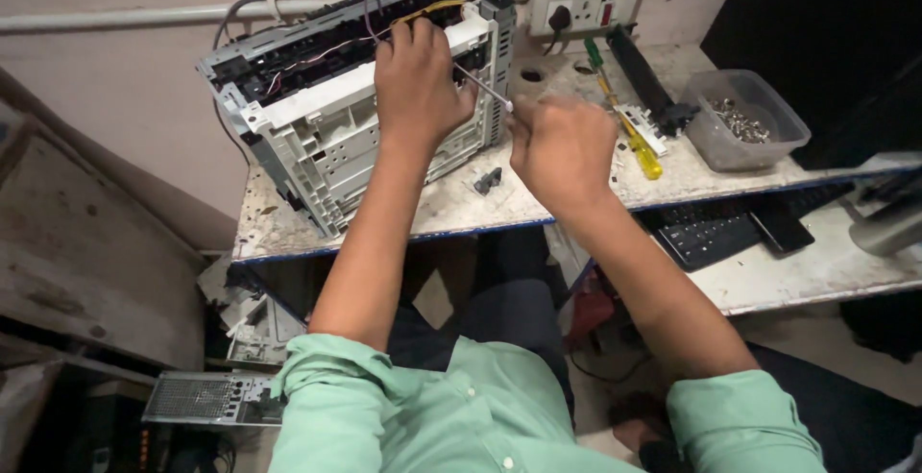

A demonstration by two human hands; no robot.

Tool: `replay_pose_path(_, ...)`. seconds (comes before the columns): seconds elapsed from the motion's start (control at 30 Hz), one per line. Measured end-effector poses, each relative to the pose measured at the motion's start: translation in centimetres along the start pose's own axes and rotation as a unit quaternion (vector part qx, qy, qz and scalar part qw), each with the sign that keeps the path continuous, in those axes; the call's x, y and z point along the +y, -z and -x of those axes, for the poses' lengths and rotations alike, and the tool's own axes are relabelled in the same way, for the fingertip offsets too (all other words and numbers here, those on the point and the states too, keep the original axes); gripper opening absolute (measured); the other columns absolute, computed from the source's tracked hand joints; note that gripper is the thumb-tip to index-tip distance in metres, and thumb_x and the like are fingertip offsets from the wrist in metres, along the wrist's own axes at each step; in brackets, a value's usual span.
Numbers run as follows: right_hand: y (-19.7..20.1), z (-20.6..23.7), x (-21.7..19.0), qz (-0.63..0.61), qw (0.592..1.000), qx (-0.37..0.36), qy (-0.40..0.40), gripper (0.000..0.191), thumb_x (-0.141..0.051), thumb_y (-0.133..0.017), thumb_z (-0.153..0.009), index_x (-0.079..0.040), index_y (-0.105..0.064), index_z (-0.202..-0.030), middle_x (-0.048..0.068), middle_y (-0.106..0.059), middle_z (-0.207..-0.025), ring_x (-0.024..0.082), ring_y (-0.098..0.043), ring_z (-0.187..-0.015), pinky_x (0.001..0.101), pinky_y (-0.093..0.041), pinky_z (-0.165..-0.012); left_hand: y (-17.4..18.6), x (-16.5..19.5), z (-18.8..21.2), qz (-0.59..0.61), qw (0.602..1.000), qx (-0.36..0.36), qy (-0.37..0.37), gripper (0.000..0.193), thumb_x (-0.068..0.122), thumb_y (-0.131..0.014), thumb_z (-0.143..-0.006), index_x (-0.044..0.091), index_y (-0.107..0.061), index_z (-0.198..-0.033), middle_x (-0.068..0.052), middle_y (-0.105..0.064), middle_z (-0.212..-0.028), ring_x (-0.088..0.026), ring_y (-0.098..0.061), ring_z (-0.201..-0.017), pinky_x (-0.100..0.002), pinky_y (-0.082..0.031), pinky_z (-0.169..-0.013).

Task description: The person works on a disassembled white electronic device on a cluttered workbench. They connect internal wires, use a screwdriver to remove screws, and detach a small white plastic component. The person then reattaches the component and continues adjusting internal parts.

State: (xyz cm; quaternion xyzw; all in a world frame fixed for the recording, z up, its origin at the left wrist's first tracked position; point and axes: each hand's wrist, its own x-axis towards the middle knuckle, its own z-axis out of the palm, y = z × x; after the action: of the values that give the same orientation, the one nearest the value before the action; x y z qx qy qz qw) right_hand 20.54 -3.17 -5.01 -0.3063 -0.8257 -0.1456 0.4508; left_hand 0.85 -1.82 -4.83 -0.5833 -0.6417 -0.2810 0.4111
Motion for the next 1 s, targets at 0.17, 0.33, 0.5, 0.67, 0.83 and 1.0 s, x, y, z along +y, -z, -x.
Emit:
replay_pose_path(0.17,0.5,0.6,-0.6,0.109,0.986,0.066,0.105,0.022,-0.011,-0.071,-0.088,-0.013,-0.08,-0.107,0.002,-0.066,-0.081,0.024,-0.066,-0.081,0.0463,-0.05,-0.075,-0.2,-0.4,0.3,-0.007,1.0,-0.012,-0.013,0.058,0.047,-0.079,-0.068,0.0,-0.067,-0.1,-0.013,-0.059,-0.103,-0.032,-0.055,-0.102,-0.043,-0.046,-0.078)
replay_pose_path(0.33,1.2,0.6,0.1,0.022,0.995,0.05,0.084,0.018,-0.02,-0.07,-0.097,-0.013,-0.081,-0.108,0.006,-0.067,-0.083,0.031,-0.065,-0.076,0.0458,-0.049,-0.061,-0.5,0.0,0.6,0.004,1.0,0.005,0.001,0.056,0.046,-0.079,-0.069,0.0,-0.067,-0.1,-0.013,-0.059,-0.103,-0.032,-0.055,-0.105,-0.042,-0.046,-0.08)
replay_pose_path(0.5,0.6,0.6,0.1,0.04,0.995,-0.072,-0.052,0.03,-0.035,-0.07,-0.103,-0.006,-0.076,-0.105,0.015,-0.065,-0.082,0.039,-0.067,-0.073,0.0506,-0.051,-0.066,-0.5,0.3,0.2,-0.02,0.999,0.031,0.012,0.055,0.046,-0.078,-0.07,0.001,-0.067,-0.099,-0.012,-0.059,-0.104,-0.031,-0.055,-0.105,-0.041,-0.046,-0.081)
replay_pose_path(0.67,0.0,1.1,-0.3,0.022,0.999,-0.021,-0.045,0.019,-0.028,-0.077,-0.093,-0.009,-0.077,-0.096,0.011,-0.067,-0.081,0.036,-0.068,-0.076,0.0489,-0.05,-0.063,-0.6,-0.1,0.4,-0.025,0.999,0.019,0.005,0.051,0.045,-0.078,-0.071,0.003,-0.067,-0.096,-0.012,-0.058,-0.102,-0.031,-0.055,-0.102,-0.041,-0.045,-0.079)
replay_pose_path(0.83,0.4,1.5,-0.2,-0.004,0.998,0.065,-0.007,0.02,-0.016,-0.082,-0.083,-0.014,-0.08,-0.104,0.006,-0.067,-0.085,0.032,-0.066,-0.085,0.0446,-0.051,-0.071,-0.6,-0.5,0.9,-0.037,0.999,0.029,-0.012,0.051,0.046,-0.078,-0.074,0.003,-0.067,-0.098,-0.011,-0.057,-0.101,-0.03,-0.055,-0.101,-0.041,-0.045,-0.078)
replay_pose_path(1.0,0.3,1.6,0.0,-0.066,0.997,-0.015,-0.043,0.033,-0.028,-0.082,-0.09,-0.003,-0.073,-0.11,0.016,-0.069,-0.085,0.04,-0.067,-0.076,0.0495,-0.051,-0.065,-0.4,-0.9,1.1,-0.042,0.998,0.035,-0.019,0.052,0.048,-0.079,-0.077,0.002,-0.066,-0.098,-0.011,-0.057,-0.102,-0.03,-0.054,-0.099,-0.042,-0.044,-0.078)
